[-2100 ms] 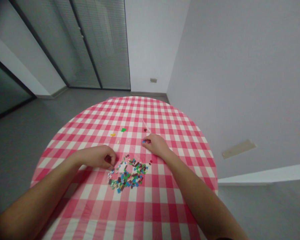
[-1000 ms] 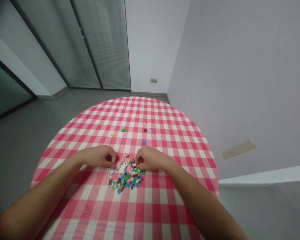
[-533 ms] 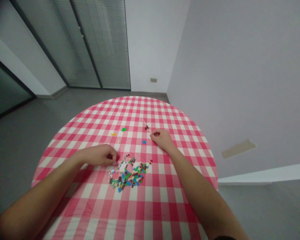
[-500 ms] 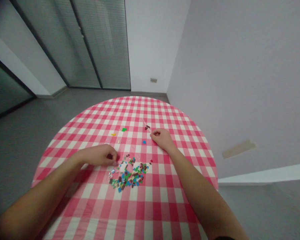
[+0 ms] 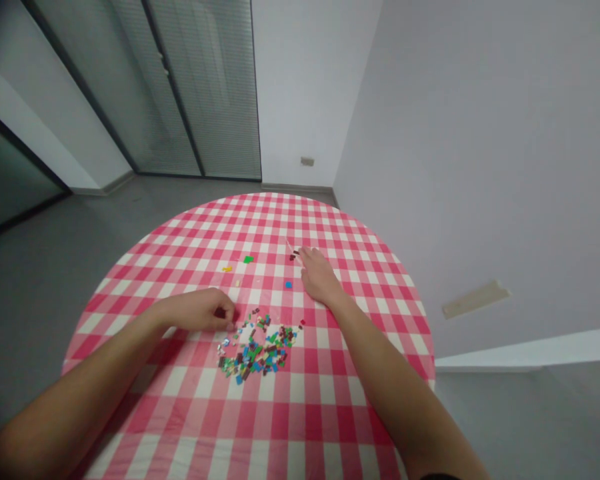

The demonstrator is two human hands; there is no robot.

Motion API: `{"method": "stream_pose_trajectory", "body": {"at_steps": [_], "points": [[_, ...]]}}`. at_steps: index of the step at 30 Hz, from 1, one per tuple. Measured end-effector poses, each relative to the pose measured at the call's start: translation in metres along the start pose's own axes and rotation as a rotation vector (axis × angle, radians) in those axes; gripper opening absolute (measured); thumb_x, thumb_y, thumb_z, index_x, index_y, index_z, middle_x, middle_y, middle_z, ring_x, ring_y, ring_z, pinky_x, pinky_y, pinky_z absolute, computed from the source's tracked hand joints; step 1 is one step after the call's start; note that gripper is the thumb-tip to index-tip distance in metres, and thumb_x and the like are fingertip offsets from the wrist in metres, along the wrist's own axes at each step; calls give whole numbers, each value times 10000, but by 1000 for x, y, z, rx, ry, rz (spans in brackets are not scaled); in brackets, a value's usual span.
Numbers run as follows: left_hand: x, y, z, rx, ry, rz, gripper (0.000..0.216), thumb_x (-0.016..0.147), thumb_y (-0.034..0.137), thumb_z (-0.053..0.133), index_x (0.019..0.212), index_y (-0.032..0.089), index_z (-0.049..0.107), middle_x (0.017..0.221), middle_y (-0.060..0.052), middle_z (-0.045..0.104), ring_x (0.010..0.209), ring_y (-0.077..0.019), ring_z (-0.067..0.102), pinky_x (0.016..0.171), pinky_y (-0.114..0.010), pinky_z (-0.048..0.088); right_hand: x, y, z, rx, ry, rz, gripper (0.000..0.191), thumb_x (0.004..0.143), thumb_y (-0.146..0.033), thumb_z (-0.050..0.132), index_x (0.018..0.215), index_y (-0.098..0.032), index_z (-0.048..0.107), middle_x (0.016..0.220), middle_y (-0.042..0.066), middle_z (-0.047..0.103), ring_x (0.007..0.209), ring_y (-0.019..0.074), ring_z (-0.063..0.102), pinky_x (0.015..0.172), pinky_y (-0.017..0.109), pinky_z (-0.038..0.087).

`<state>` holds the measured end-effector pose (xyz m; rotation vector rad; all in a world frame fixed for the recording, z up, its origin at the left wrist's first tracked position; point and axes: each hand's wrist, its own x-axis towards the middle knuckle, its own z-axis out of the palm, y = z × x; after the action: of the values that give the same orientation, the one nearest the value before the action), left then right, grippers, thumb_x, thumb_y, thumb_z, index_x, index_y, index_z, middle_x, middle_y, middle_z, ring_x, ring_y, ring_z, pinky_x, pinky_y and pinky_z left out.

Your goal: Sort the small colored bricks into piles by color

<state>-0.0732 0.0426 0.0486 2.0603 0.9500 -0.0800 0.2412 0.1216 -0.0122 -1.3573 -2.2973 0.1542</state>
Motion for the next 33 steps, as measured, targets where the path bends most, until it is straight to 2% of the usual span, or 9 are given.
{"method": "stream_pose_trajectory", "body": {"at_steps": [4, 8, 11, 14, 17, 21, 24, 30, 33], "points": [[-1, 1, 0, 10, 7, -10, 247, 826, 365, 609, 690, 163, 644, 620, 10, 573, 567, -124, 470, 548, -254, 333, 0, -7, 1, -46, -95, 0, 676, 883, -117, 407, 1551, -184, 328, 1536, 114, 448, 1427, 352, 374, 1130, 565, 365], [-1, 1, 0, 7, 10, -23, 255, 827, 382, 611, 703, 163, 652, 635, 5, 589, 574, -126, 479, 549, -252, 334, 0, -12, -5, -69, -77, 35, 658, 888, -154, 450, 1536, -116, 340, 1427, 187, 546, 1322, 370, 484, 1077, 554, 409], [0, 2, 0, 1, 7, -21, 249, 824, 370, 612, 693, 161, 645, 618, 9, 572, 567, -124, 468, 546, -252, 328, 1, -12, -8, -11, 10, 59, 600, 884, -200, 512, 1464, -66, 435, 1300, 207, 629, 1187, 344, 575, 1018, 502, 459], [0, 1, 0, 0, 9, -2, 243, 824, 361, 610, 689, 161, 636, 615, 12, 558, 567, -123, 463, 548, -253, 327, 2, -7, -8, 49, 86, 112, 462, 868, -199, 562, 1318, -97, 584, 1074, 158, 722, 999, 298, 643, 930, 448, 494], [1, -1, 1, 2, 11, 6, 241, 828, 362, 606, 694, 163, 634, 623, 11, 561, 570, -125, 465, 551, -256, 328, 2, -3, -8, 73, 102, 149, 345, 863, -175, 584, 1197, -139, 664, 925, 102, 745, 873, 258, 655, 855, 395, 496], [0, -2, 2, 3, 10, 2, 239, 832, 363, 602, 701, 166, 633, 634, 9, 578, 575, -128, 477, 557, -259, 335, 2, -3, -10, 24, 76, 162, 185, 892, -213, 608, 1001, -175, 751, 944, 92, 760, 899, 253, 658, 825, 355, 479], [0, -1, 1, 1, 12, -1, 231, 829, 355, 604, 700, 166, 634, 632, 9, 578, 574, -127, 477, 558, -258, 333, 3, -5, -13, -50, 40, 123, 209, 927, -233, 578, 920, -177, 779, 931, 95, 761, 888, 245, 652, 842, 350, 462], [0, 2, 0, 0, 14, -23, 226, 818, 351, 608, 695, 164, 644, 627, 10, 579, 573, -124, 475, 551, -249, 330, 3, -4, -13, -129, 19, 166, 263, 921, -251, 569, 1055, -156, 774, 988, 116, 748, 910, 253, 636, 875, 378, 451], [0, 1, 0, 5, 18, -19, 217, 814, 343, 607, 707, 163, 661, 638, 4, 600, 576, -125, 484, 550, -249, 332, 2, -4, -11, -98, 8, 131, 247, 902, -207, 569, 1016, -173, 785, 951, 107, 753, 892, 255, 641, 866, 391, 469]]}}
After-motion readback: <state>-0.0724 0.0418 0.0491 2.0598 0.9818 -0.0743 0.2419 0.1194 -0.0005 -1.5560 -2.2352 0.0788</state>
